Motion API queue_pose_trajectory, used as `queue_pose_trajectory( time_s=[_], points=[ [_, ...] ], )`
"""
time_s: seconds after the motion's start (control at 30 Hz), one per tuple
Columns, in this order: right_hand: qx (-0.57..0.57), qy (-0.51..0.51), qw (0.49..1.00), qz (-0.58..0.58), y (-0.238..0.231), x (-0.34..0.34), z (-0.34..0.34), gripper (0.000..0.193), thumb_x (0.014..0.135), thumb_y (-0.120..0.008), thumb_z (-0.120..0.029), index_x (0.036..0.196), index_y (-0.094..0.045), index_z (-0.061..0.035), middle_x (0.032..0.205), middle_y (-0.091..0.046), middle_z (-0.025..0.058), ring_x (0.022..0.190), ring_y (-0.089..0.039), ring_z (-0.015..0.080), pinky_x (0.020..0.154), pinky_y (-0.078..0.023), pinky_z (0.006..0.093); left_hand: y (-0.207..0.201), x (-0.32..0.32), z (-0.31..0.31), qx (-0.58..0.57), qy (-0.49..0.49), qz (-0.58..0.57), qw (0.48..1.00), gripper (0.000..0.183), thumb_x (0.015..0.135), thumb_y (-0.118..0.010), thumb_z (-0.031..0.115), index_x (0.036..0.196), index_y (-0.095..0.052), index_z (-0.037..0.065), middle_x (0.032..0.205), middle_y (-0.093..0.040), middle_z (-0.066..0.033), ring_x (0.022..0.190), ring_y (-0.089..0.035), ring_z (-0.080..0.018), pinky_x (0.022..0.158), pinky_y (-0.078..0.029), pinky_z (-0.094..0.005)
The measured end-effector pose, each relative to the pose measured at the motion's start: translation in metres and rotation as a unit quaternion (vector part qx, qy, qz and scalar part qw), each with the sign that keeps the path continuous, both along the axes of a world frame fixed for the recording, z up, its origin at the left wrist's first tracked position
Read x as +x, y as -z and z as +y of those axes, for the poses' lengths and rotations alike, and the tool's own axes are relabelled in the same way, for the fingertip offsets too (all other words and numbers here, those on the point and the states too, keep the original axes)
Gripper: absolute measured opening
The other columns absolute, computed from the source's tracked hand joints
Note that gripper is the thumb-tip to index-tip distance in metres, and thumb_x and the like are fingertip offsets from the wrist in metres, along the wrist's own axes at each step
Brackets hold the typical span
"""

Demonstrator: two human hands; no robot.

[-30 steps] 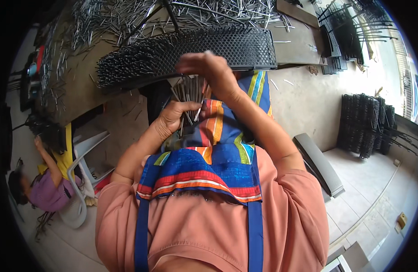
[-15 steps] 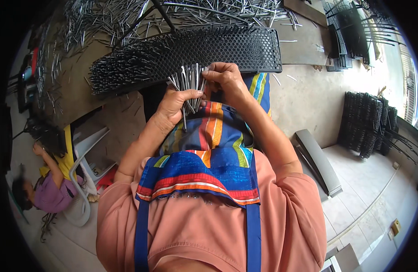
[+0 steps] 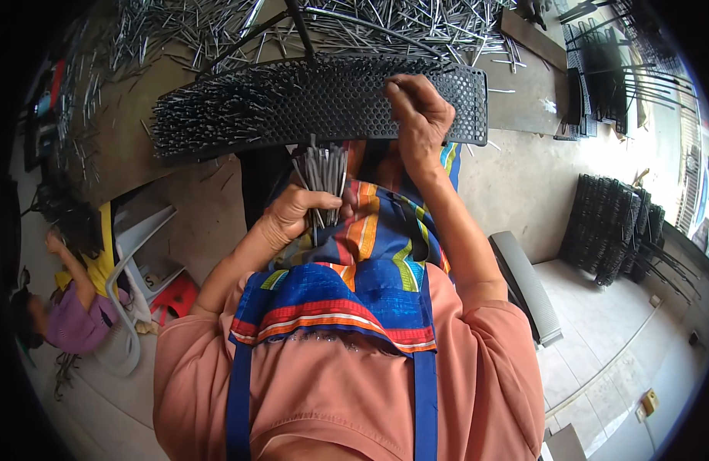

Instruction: Inserting thin metal pins into a perforated black grid on a workbench.

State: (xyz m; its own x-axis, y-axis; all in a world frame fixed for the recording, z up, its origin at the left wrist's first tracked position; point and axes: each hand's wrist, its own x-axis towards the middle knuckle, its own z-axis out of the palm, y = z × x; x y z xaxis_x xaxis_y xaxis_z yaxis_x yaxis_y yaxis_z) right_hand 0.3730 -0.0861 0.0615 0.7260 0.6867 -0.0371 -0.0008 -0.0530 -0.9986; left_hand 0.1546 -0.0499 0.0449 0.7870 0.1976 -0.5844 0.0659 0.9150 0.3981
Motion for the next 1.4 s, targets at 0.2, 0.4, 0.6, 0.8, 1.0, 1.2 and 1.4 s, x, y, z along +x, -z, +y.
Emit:
queue_pose_trajectory(
  time_s=[0.2, 0.4, 0.6, 0.8, 1.0, 1.2, 1.4],
  points=[
    [0.105, -0.066, 0.98, -0.156, 0.022, -0.008, 0.038, 0.012, 0.084, -0.065, 0.007, 0.094, -0.069, 0.0021, 0.087, -0.065, 0.0026, 0.061, -0.051, 0.004, 0.052, -0.04, 0.0177, -0.025, -0.007, -0.001, -0.042, 0.011, -0.06, 0.997, 0.047, 0.075, -0.067, -0.001, 0.12, -0.053, -0.005, 0.09, -0.069, -0.015, 0.077, -0.069, -0.0229, 0.075, -0.057, -0.0336],
    [0.115, -0.08, 0.954, -0.263, 0.034, -0.012, 0.057, 0.012, 0.08, -0.068, 0.008, 0.091, -0.069, 0.0023, 0.086, -0.066, 0.0047, 0.073, -0.059, 0.0085, 0.063, -0.045, 0.0197, -0.002, 0.004, 0.009, 0.016, -0.074, 0.039, 0.996, 0.026, 0.079, -0.065, -0.007, 0.104, -0.062, -0.004, 0.081, -0.067, -0.0105, 0.069, -0.068, -0.0209, 0.063, -0.056, -0.0318],
    [0.076, -0.079, 0.955, -0.275, 0.03, -0.016, 0.063, 0.011, 0.079, -0.07, 0.005, 0.09, -0.07, 0.0015, 0.081, -0.066, 0.006, 0.072, -0.061, 0.0101, 0.064, -0.047, 0.0225, 0.004, 0.021, 0.025, 0.063, -0.188, 0.115, 0.973, 0.026, 0.072, -0.068, -0.013, 0.096, -0.066, -0.004, 0.085, -0.07, -0.013, 0.067, -0.069, -0.0216, 0.059, -0.059, -0.0326],
    [-0.041, -0.108, 0.908, -0.403, 0.022, -0.022, 0.076, 0.015, 0.076, -0.075, -0.002, 0.091, -0.073, -0.0035, 0.077, -0.066, 0.0079, 0.065, -0.064, 0.0176, 0.061, -0.049, 0.0264, 0.003, 0.024, 0.026, 0.063, -0.22, 0.116, 0.967, 0.025, 0.073, -0.067, -0.011, 0.097, -0.066, -0.004, 0.085, -0.07, -0.0143, 0.07, -0.069, -0.0221, 0.061, -0.059, -0.0322],
    [-0.064, -0.124, 0.895, -0.424, 0.03, -0.021, 0.074, 0.015, 0.077, -0.075, -0.005, 0.091, -0.073, -0.0055, 0.08, -0.068, 0.0087, 0.069, -0.067, 0.0218, 0.063, -0.051, 0.0282, -0.006, 0.027, 0.027, 0.025, -0.231, 0.114, 0.966, 0.026, 0.074, -0.064, -0.011, 0.099, -0.064, -0.005, 0.084, -0.07, -0.0155, 0.069, -0.069, -0.0225, 0.062, -0.059, -0.032],
    [-0.019, -0.112, 0.928, -0.354, 0.031, -0.019, 0.073, 0.013, 0.078, -0.073, -0.007, 0.091, -0.073, -0.0051, 0.081, -0.069, 0.0115, 0.072, -0.069, 0.0234, 0.064, -0.052, 0.0295, -0.006, 0.029, 0.026, 0.015, -0.242, 0.124, 0.962, 0.029, 0.074, -0.063, -0.012, 0.102, -0.063, -0.006, 0.084, -0.071, -0.0167, 0.069, -0.07, -0.0239, 0.062, -0.059, -0.0332],
    [-0.029, -0.129, 0.893, -0.43, 0.023, -0.019, 0.084, 0.011, 0.08, -0.073, -0.009, 0.088, -0.071, -0.0013, 0.075, -0.068, 0.0098, 0.065, -0.065, 0.0159, 0.059, -0.049, 0.0286, 0.0, 0.036, 0.025, -0.011, -0.254, 0.118, 0.96, 0.032, 0.073, -0.062, -0.014, 0.103, -0.064, -0.005, 0.088, -0.07, -0.0163, 0.072, -0.07, -0.0251, 0.064, -0.06, -0.0357]
  ],
)
